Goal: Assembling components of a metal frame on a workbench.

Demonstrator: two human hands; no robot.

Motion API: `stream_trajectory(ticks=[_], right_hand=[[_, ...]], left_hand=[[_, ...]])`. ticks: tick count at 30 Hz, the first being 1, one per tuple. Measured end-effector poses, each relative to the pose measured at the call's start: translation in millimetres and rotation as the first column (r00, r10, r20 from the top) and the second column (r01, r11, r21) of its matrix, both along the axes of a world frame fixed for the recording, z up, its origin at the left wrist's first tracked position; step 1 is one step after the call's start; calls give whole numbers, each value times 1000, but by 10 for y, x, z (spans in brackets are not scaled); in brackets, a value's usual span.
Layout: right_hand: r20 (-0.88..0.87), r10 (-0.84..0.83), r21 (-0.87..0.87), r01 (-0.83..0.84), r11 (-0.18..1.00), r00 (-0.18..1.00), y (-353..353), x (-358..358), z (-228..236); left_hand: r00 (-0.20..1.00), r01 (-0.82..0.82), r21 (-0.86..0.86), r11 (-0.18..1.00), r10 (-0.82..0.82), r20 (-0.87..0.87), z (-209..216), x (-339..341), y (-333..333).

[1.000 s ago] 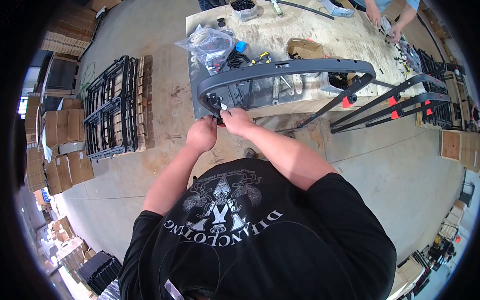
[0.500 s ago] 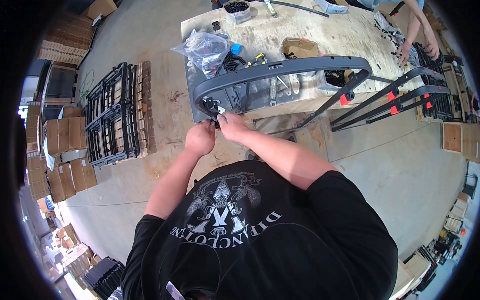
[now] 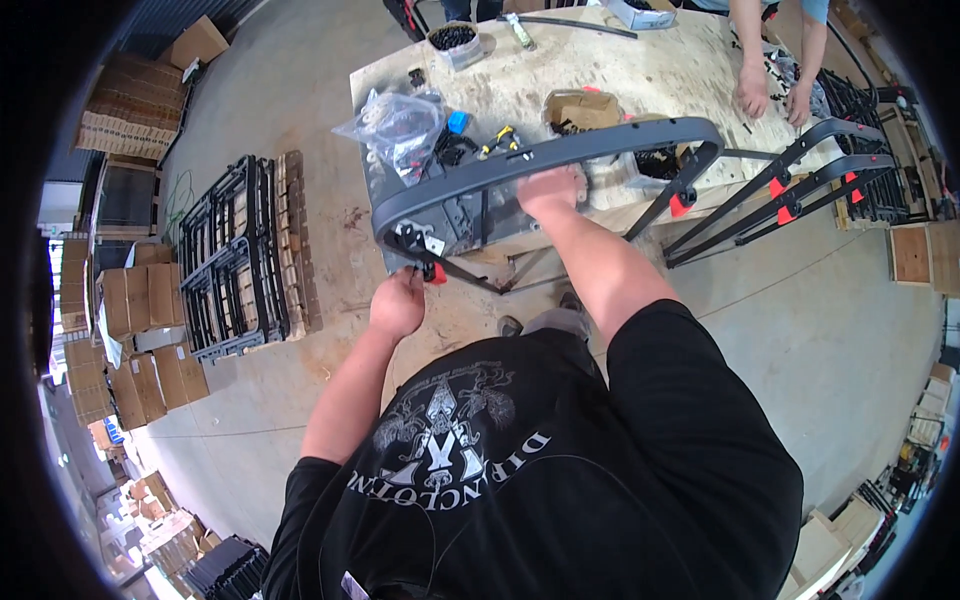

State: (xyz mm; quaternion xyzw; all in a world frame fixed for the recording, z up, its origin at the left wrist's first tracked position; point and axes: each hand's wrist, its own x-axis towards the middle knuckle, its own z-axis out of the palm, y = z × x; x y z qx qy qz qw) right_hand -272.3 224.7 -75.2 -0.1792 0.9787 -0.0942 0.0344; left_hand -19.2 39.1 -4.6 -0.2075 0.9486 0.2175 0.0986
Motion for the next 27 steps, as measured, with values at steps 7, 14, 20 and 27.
stream_trajectory(ticks=[7, 14, 20, 27], right_hand=[[315, 170, 109, -213, 971, 934, -11, -225, 26], [371, 327, -274, -234, 933, 869, 243, -129, 104], [330, 589, -488, -401, 776, 738, 1209, 30, 234], [539, 711, -313, -677, 667, 452, 1497, 49, 705]], left_hand=[[989, -113, 8, 994, 112, 98, 98, 14, 78], [968, -232, 20, 972, 229, 106, 34, 82, 203], [917, -399, 493, 773, 329, 225, 306, -24, 703], [834, -368, 891, 264, 518, 191, 518, -1118, 1203]])
